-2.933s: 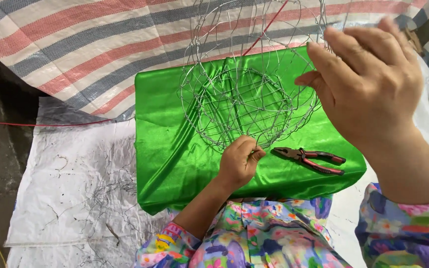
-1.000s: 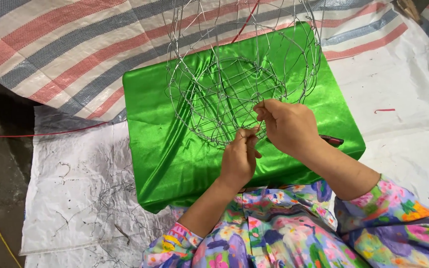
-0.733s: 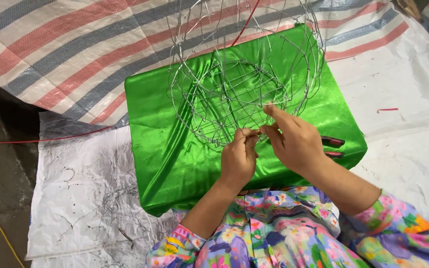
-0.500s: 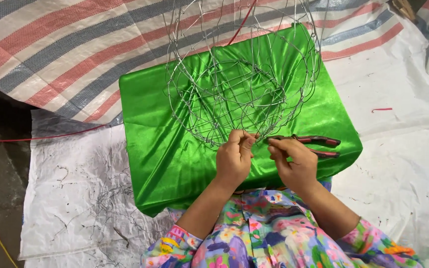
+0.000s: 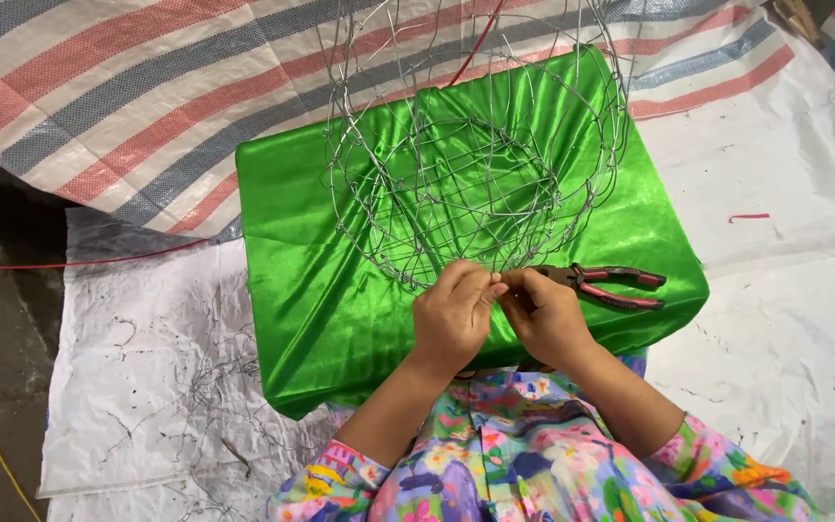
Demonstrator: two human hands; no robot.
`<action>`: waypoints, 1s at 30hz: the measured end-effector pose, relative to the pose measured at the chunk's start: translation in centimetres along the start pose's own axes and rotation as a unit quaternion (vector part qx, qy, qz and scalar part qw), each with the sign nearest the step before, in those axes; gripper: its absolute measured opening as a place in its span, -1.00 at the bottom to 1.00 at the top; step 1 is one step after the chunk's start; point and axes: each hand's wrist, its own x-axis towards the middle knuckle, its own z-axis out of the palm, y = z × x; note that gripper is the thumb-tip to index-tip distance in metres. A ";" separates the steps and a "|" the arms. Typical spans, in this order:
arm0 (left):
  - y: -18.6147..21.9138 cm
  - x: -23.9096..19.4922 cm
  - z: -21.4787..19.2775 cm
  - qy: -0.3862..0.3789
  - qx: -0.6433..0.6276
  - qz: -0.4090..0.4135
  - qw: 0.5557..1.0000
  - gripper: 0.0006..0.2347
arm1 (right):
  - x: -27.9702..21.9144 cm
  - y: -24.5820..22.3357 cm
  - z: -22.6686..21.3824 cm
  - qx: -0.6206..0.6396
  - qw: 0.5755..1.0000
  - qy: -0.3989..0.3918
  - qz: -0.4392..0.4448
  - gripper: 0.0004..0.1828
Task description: A person uses pliers to bend and secure metal wires into a dome-shaped structure on a fabrication floor.
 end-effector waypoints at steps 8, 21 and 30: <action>-0.6 -0.5 1.7 0.042 -0.090 0.034 0.994 -0.92 | 0.1 0.9 -1.3 -0.211 0.963 -0.128 -0.112 -0.91; -1.0 1.4 1.1 0.068 -0.210 0.009 0.975 -0.88 | -6.7 4.0 -0.4 -0.307 0.899 -0.311 -0.020 -0.87; 0.5 2.0 -1.0 -0.079 -0.092 -0.020 0.992 -0.92 | -4.6 -0.6 -6.4 -0.153 0.895 -0.409 0.090 -0.83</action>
